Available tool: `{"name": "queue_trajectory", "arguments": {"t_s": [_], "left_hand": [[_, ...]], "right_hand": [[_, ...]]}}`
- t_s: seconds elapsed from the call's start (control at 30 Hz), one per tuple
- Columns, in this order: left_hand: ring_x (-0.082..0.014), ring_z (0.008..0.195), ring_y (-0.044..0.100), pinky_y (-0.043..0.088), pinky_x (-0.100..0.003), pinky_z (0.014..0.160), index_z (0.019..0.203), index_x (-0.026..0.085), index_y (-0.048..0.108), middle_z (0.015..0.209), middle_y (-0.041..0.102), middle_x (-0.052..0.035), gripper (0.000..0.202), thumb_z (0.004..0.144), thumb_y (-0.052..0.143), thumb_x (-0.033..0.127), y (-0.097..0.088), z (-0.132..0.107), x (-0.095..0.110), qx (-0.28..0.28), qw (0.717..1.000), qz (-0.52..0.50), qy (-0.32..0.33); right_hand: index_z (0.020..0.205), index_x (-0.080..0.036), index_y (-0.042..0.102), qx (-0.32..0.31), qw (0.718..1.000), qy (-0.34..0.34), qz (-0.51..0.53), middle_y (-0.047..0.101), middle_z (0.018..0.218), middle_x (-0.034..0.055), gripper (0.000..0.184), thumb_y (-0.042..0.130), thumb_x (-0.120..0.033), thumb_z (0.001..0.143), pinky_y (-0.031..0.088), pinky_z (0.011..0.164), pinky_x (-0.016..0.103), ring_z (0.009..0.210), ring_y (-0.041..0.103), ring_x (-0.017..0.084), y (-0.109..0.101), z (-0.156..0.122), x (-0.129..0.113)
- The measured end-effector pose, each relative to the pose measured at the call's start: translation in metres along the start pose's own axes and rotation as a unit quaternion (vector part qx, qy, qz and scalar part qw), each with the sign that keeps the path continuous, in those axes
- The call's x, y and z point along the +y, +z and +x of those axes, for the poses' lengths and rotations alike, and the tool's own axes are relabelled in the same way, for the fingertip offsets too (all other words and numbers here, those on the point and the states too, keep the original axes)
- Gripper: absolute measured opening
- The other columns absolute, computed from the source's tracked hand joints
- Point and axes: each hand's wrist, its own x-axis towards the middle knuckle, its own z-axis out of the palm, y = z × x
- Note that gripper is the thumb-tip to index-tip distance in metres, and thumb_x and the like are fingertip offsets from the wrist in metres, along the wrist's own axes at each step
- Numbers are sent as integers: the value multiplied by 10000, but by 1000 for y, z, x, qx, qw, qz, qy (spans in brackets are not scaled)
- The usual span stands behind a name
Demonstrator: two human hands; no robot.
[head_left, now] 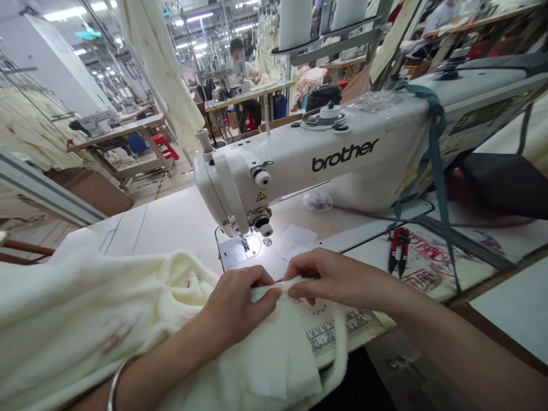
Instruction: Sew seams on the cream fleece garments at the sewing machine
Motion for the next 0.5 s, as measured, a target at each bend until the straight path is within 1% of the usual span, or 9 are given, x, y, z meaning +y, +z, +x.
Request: {"name": "queue_trajectory", "arguments": {"t_s": [0.07,0.17,0.23,0.33,0.4,0.47,0.5], "left_hand": [[-98,560,421,312,-229,582,692,168,604,605,556,24,201,766,518,334,-4,5,-5,8,1000,-11,-27],[-111,623,468,322,-218,577,647,160,574,638,572,17,219,745,532,352,-11,17,-17,19,996,-47,-74],[-100,585,431,291,-208,525,612,158,534,586,510,30,240,714,550,374,-14,27,-27,17,990,-78,-113],[-82,510,334,228,-208,463,567,166,451,516,379,49,253,674,548,373,-18,42,-40,16,980,-112,-163],[-85,505,323,226,-215,457,548,171,417,513,359,43,240,657,535,349,-19,49,-46,28,980,-103,-167],[-96,532,344,242,-221,470,530,173,398,528,368,30,221,638,530,314,-22,54,-49,44,984,-82,-150],[-102,548,356,251,-224,478,525,175,390,535,371,25,213,629,531,297,-23,57,-51,49,986,-77,-140]], "right_hand": [[762,-146,599,16,1000,7,1,580,642,-10,108,578,-249,741,418,550,201,601,564,107,1,14,3],[713,-165,560,23,999,35,-23,601,623,-13,66,560,-226,738,422,497,194,534,557,98,0,44,3],[665,-169,543,31,997,52,-57,585,582,-23,52,568,-183,709,399,456,191,477,525,89,-2,63,-2],[599,-169,505,67,989,74,-112,544,527,-29,125,582,-138,693,375,450,196,443,485,79,-4,81,-17],[554,-168,468,75,983,88,-143,497,484,-35,215,582,-135,734,365,457,200,435,462,75,-6,86,-28],[536,-161,450,54,980,93,-168,445,462,-56,284,577,-126,787,365,469,193,434,432,63,-8,89,-37],[552,-154,459,39,979,94,-177,435,474,-66,289,576,-131,816,371,475,187,439,423,56,-10,91,-40]]}}
